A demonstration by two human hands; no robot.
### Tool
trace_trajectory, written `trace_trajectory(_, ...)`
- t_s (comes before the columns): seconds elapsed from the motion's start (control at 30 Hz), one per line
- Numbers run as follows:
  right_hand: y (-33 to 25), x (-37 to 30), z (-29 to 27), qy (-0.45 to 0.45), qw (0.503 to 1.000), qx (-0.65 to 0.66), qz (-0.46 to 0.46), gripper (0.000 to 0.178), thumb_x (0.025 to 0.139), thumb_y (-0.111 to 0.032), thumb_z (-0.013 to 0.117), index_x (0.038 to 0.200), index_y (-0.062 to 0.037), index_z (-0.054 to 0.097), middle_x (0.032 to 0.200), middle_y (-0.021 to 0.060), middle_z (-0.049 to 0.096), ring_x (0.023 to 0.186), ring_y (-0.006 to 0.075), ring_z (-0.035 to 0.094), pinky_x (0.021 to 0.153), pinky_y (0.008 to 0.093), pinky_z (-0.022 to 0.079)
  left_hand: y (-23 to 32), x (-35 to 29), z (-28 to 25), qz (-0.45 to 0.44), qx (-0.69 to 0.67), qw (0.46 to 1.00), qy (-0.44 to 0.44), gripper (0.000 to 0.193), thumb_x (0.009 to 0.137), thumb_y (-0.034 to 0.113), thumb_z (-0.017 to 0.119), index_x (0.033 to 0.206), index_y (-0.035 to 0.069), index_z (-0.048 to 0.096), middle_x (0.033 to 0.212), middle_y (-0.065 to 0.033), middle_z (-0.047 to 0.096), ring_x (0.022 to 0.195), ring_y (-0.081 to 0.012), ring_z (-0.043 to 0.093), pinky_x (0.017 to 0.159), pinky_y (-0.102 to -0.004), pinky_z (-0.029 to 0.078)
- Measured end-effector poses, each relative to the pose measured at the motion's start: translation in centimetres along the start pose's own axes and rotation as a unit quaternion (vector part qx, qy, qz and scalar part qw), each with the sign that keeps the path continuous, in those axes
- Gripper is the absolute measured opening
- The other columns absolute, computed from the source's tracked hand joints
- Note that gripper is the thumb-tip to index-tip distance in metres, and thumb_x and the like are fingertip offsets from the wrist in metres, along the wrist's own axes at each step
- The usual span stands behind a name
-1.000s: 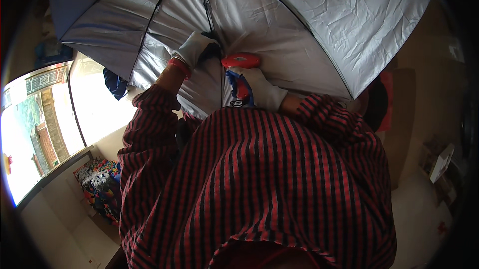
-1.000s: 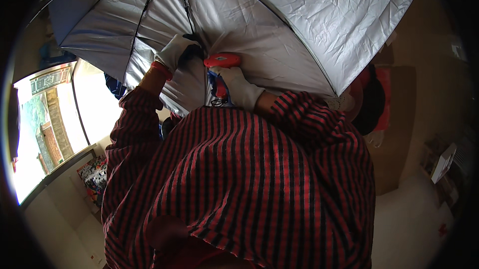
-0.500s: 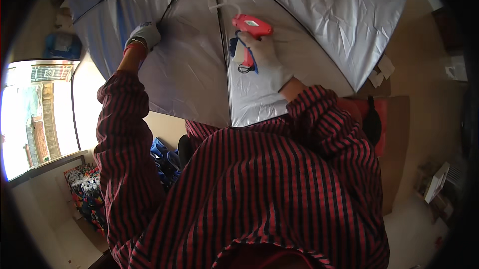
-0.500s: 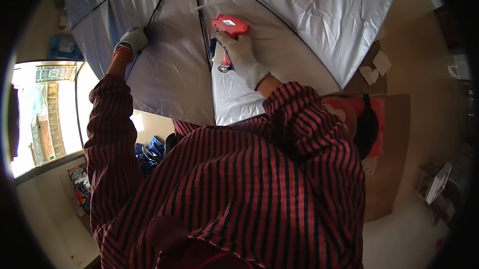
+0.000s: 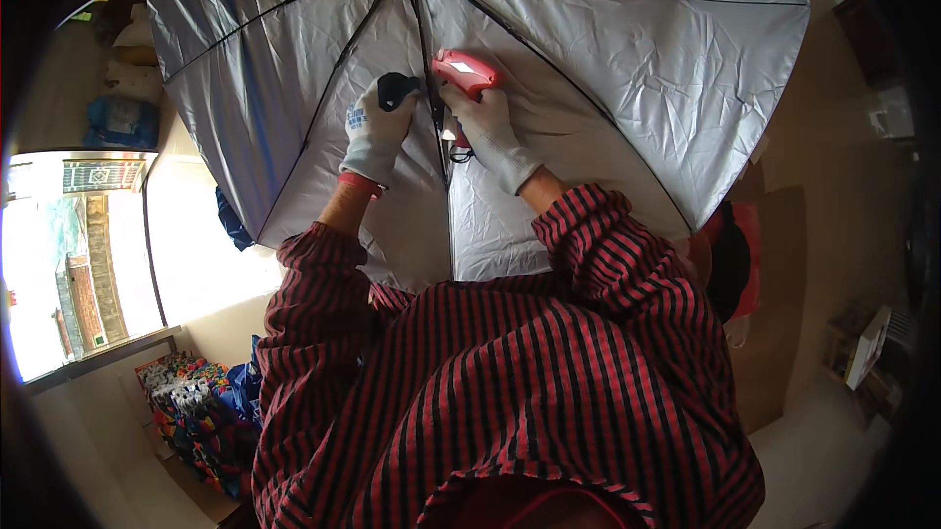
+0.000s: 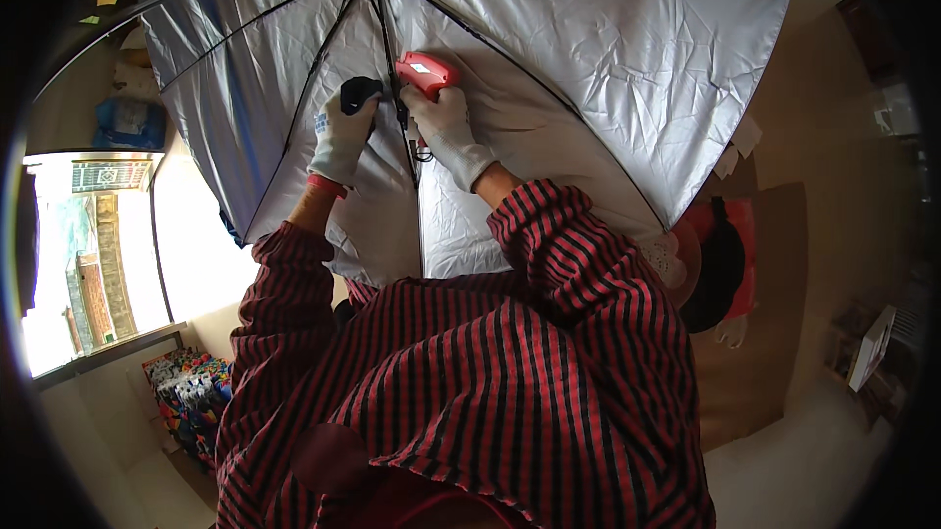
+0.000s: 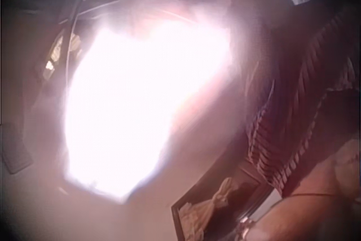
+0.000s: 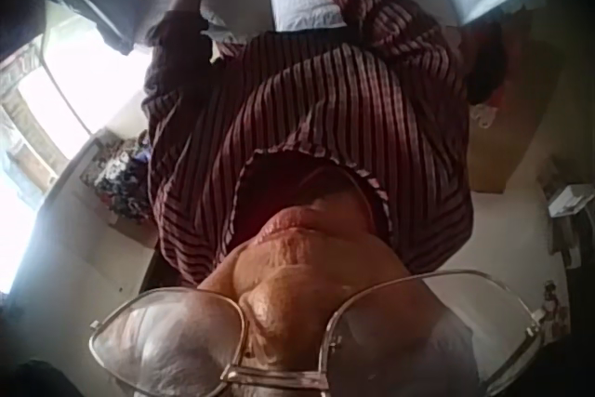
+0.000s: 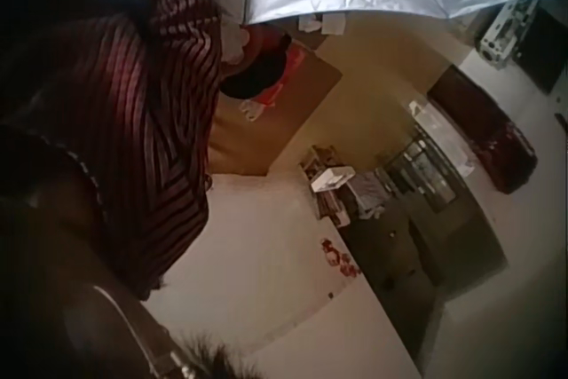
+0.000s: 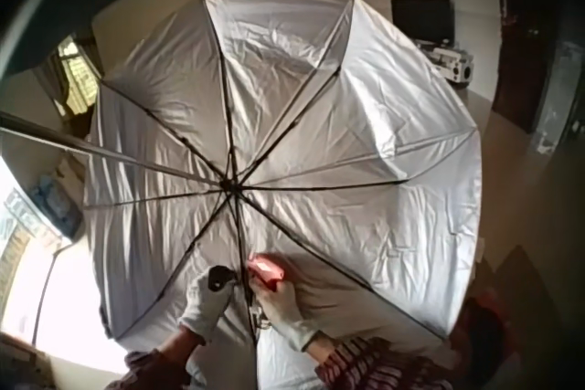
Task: Repairing umbrellas by inspecting the frame and applying hot glue to secure the fabric to the ribs.
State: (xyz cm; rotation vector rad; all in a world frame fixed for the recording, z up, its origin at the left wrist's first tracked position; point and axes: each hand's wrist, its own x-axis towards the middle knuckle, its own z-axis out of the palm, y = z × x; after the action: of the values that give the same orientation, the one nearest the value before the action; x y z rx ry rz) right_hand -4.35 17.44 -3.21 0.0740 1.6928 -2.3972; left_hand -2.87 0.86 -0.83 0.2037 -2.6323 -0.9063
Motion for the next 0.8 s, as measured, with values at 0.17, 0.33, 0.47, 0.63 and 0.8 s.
trace_trajectory(0.17, -1.1, -0.4, -0.7, -0.019, 0.999, -0.032, 0.002, 0.018, 0.085, -0.021, 0.063, 0.079, -0.0037, 0.064, 0.062, -0.0006, 0.057, 0.047, 0.0082, 0.054, 0.042, 0.0257, 0.046, 1.1, 1.1, 2.1, -0.082, -0.037, 0.993, -0.079, 0.03, 0.077, 0.03, 0.069, 0.098, 0.009, 0.071, 0.088, -0.0147, 0.071, 0.084, -0.0311, 0.068, 0.075, -0.038, 0.052)
trace_trajectory(0.33, -0.6, 0.4, -1.1, -0.054, 0.998, 0.009, -0.008, 0.016, 0.086, -0.019, 0.063, 0.085, -0.0026, 0.065, 0.065, -0.0001, 0.059, 0.05, 0.008, 0.054, 0.045, 0.0265, 0.045, 0.9, 1.5, 2.6, -0.071, -0.014, 0.994, -0.082, 0.023, 0.081, 0.02, 0.066, 0.097, 0.006, 0.07, 0.077, -0.0108, 0.069, 0.067, -0.0222, 0.064, 0.061, -0.0339, 0.05)
trace_trajectory(0.47, -0.2, 1.1, -1.8, -0.053, 0.998, -0.034, -0.031, 0.019, 0.085, -0.018, 0.064, 0.093, -0.0013, 0.066, 0.07, -0.0004, 0.061, 0.057, 0.0077, 0.055, 0.05, 0.0277, 0.044, 0.7, 1.6, 3.0, -0.105, -0.024, 0.99, -0.096, 0.025, 0.079, 0.024, 0.065, 0.097, 0.007, 0.07, 0.083, -0.0157, 0.07, 0.08, -0.0322, 0.068, 0.072, -0.0394, 0.052)
trace_trajectory(0.63, -0.1, 0.8, -1.2, -0.061, 0.996, -0.045, -0.038, 0.019, 0.085, -0.018, 0.064, 0.095, -0.0023, 0.067, 0.072, -0.0008, 0.062, 0.06, 0.0075, 0.056, 0.053, 0.0275, 0.045, -0.7, 1.5, 3.3, -0.115, -0.038, 0.99, -0.075, 0.023, 0.08, 0.023, 0.065, 0.096, 0.007, 0.07, 0.082, -0.0155, 0.07, 0.078, -0.032, 0.068, 0.071, -0.0391, 0.052)
trace_trajectory(0.8, -0.8, 1.2, -1.9, -0.052, 0.995, 0.025, 0.077, 0.022, 0.085, -0.02, 0.068, 0.102, -0.0059, 0.067, 0.077, 0.003, 0.065, 0.063, 0.0091, 0.061, 0.056, 0.0269, 0.049, 1.4, 0.9, 3.2, -0.117, -0.026, 0.991, -0.065, 0.022, 0.08, 0.022, 0.065, 0.096, 0.007, 0.07, 0.081, -0.0153, 0.07, 0.077, -0.0307, 0.068, 0.069, -0.0388, 0.052)
